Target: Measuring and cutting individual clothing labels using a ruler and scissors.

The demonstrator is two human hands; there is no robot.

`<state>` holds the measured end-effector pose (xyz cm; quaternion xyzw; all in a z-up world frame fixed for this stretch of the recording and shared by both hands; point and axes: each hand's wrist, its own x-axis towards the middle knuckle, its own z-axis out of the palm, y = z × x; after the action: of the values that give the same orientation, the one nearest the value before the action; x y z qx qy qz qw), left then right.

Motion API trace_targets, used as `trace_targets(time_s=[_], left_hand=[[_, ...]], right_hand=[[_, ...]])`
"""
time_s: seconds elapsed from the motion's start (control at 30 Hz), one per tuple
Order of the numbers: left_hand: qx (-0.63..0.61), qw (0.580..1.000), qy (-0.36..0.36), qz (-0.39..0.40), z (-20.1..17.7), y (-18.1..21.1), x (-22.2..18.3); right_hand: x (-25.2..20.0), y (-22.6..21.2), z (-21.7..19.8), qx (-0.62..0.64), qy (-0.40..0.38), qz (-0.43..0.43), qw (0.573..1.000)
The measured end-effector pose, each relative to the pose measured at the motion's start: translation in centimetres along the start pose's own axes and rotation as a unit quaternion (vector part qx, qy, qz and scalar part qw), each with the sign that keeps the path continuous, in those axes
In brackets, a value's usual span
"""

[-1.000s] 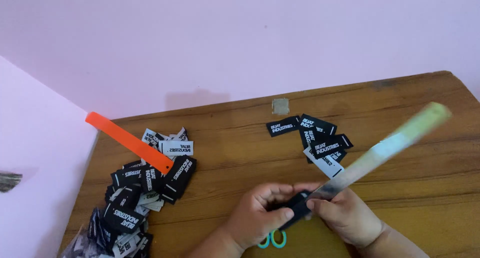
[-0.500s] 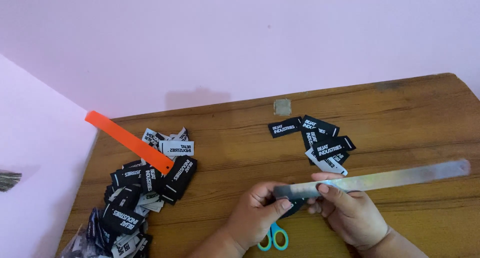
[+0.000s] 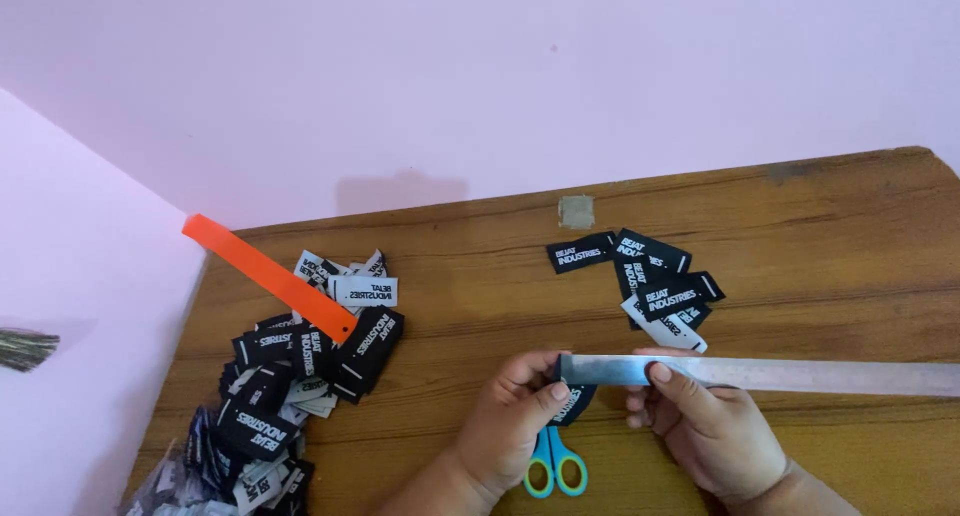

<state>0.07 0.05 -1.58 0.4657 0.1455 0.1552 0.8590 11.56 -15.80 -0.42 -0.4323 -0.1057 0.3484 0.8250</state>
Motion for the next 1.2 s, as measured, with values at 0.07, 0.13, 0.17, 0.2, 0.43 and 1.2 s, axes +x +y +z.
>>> trace_targets(time_s=[0.07,0.13,0.17,0.2,0.43,1.2], left_hand=[[0.019,0.999,0.031,0.003,-0.4,-0.5,0.2],[0.019,0.999,0.027,-0.009,-0.5,-0.6,0.0],[0.02,0.999,0.022,-0.021,-0.6,-0.6,0.0],[0.019,0.999,0.023,-0.021,-0.2,-0.1,-0.1],[0.069,0.988,-0.128,-0.058,0.7,1.1,-0.9],[0.05,0.992,-0.099,-0.059,0.8,1.4,-0.7]], right_hand=[[0.1,-0.1,0.1,0.001,-0.001,-0.002,1.0],[0.0,0.1,-0.1,-0.002,0.019,0.009,1.0],[0.0,0.2,-0.2,-0.004,0.038,0.02,0.999],[-0.1,0.2,-0.3,-0.004,0.038,0.021,0.999],[-0.9,-0.6,-0.6,-0.215,-0.088,-0.095,0.968],[-1.1,-1.7,1.2,-0.532,-0.075,-0.18,0.824]])
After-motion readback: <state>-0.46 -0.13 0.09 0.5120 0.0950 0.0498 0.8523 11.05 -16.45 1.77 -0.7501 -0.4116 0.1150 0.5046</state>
